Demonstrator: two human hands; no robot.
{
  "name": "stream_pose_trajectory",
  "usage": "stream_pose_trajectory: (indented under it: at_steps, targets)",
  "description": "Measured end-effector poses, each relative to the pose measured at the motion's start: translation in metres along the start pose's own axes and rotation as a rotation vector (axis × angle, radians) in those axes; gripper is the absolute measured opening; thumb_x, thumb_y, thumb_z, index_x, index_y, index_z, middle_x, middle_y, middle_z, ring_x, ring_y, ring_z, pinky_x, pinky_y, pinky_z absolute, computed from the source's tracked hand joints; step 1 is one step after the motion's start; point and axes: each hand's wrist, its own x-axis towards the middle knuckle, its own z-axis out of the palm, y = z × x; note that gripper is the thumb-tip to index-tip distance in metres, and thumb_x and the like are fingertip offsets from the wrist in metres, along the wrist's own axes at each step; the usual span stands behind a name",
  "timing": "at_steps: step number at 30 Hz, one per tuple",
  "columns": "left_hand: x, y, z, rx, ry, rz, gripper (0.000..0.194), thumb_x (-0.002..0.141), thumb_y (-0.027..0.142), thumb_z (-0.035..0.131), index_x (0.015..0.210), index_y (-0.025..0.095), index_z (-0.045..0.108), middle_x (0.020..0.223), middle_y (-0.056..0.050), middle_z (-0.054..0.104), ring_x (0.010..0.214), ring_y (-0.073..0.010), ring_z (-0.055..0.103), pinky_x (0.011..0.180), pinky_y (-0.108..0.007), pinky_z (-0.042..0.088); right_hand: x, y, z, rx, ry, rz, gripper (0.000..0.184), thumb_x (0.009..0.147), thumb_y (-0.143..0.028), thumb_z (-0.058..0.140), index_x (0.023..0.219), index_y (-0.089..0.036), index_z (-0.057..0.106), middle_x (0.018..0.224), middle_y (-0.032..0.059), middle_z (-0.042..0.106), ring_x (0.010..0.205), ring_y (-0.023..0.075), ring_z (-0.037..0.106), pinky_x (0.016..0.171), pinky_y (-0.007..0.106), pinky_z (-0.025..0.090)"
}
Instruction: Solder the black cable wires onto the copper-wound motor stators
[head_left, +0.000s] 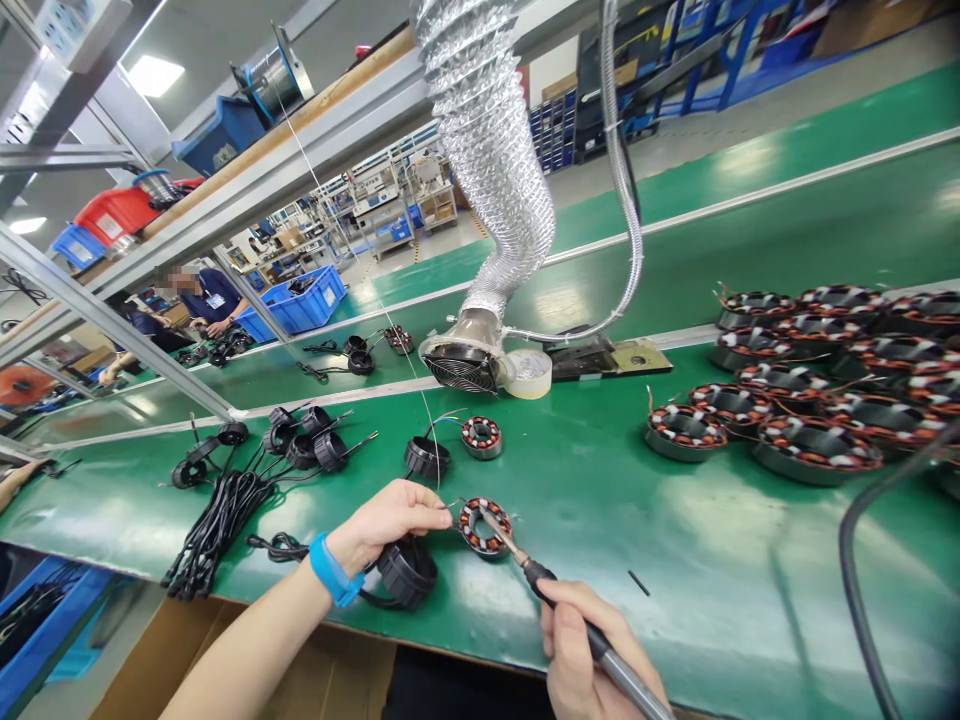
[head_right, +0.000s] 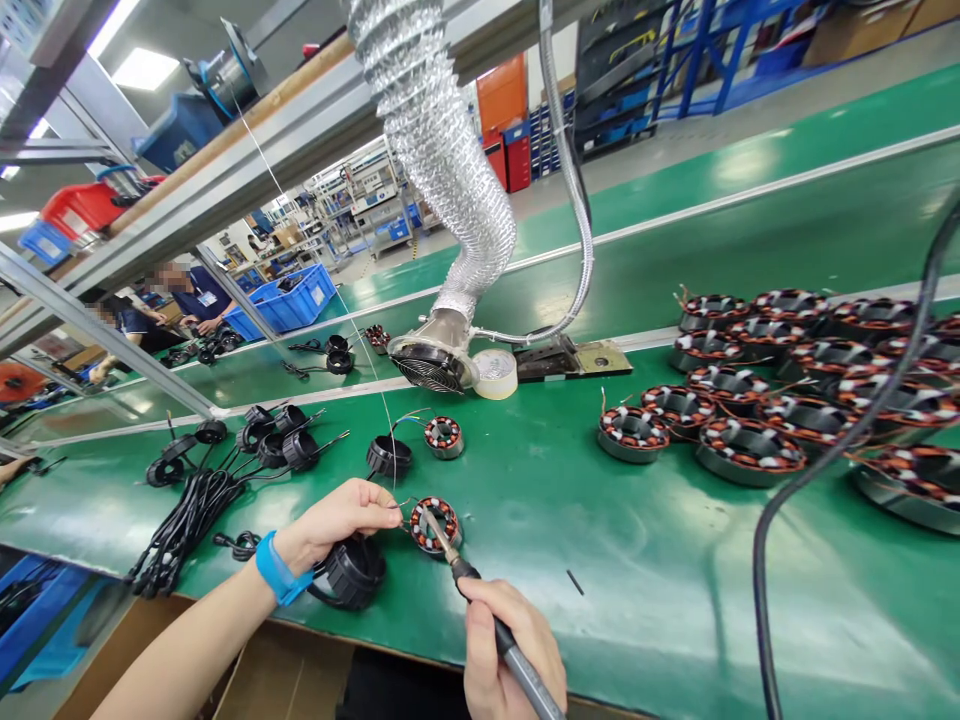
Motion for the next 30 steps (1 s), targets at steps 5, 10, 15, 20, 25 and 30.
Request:
stream_pose_trajectory:
  at_steps: [5, 10, 15, 20, 25, 30]
  targets:
    - [-0.002, 0.003, 0.002, 0.001, 0.005, 0.014, 0.048, 0.062, 0.057, 0.078, 0.067, 0.013, 0.062, 0.05, 0.007, 0.039, 0.05, -0.006, 0.024, 0.052, -0.027, 0.012, -0.002, 0.003, 0.0, 0.022, -0.015, 0.015, 0.013, 0.09, -0.026, 0.056, 0.09, -0.02, 0.067, 0.066, 0.0027, 0.066, 0.057, 0.0197, 0.067, 0.048, 0.031, 0.055]
    - [-0.003, 0.004, -0.007, -0.089, -0.04, -0.076, 0.04, 0.067, 0.052, 0.072, 0.074, 0.013, 0.063, 0.052, 0.004, 0.05, 0.043, -0.0037, 0.021, 0.048, -0.025, 0.008, -0.002, 0.003, -0.001, 0.023, -0.03, 0.011, 0.014, 0.091, -0.026, 0.054, 0.091, -0.02, 0.067, 0.066, 0.0028, 0.066, 0.058, 0.0189, 0.067, 0.049, 0.03, 0.055]
    - [0.002, 0.003, -0.003, -0.048, 0.085, 0.021, 0.038, 0.066, 0.048, 0.075, 0.067, 0.012, 0.063, 0.052, 0.004, 0.048, 0.046, -0.0043, 0.026, 0.048, -0.025, 0.012, -0.001, 0.003, -0.002, 0.022, -0.045, 0.0, 0.014, 0.091, -0.025, 0.054, 0.091, -0.02, 0.068, 0.067, 0.0028, 0.066, 0.059, 0.019, 0.067, 0.049, 0.029, 0.054]
    - [0.006, 0.006, 0.007, 0.002, 0.166, 0.066, 0.044, 0.062, 0.051, 0.078, 0.074, 0.01, 0.071, 0.06, 0.001, 0.054, 0.051, -0.0056, 0.027, 0.05, -0.025, 0.017, -0.001, 0.003, -0.001, 0.015, -0.04, -0.001, 0.014, 0.091, -0.025, 0.055, 0.091, -0.021, 0.068, 0.067, 0.0022, 0.066, 0.057, 0.0184, 0.067, 0.05, 0.029, 0.054]
    - [0.004, 0.009, 0.001, 0.089, 0.124, 0.104, 0.052, 0.072, 0.061, 0.069, 0.08, 0.009, 0.072, 0.066, -0.001, 0.059, 0.051, -0.0062, 0.031, 0.051, -0.024, 0.021, 0.003, -0.002, -0.001, -0.015, -0.029, -0.043, 0.015, 0.092, -0.023, 0.053, 0.091, -0.02, 0.067, 0.069, 0.003, 0.068, 0.06, 0.0193, 0.068, 0.054, 0.031, 0.056]
    - [-0.007, 0.022, -0.012, 0.346, -0.008, 0.177, 0.047, 0.064, 0.045, 0.082, 0.094, 0.01, 0.072, 0.061, 0.004, 0.051, 0.059, -0.0094, 0.041, 0.056, -0.022, 0.031, 0.037, -0.004, -0.015, -0.145, -0.076, -0.321, 0.013, 0.091, -0.014, 0.055, 0.095, -0.019, 0.066, 0.073, 0.0019, 0.07, 0.06, 0.0161, 0.068, 0.06, 0.027, 0.055]
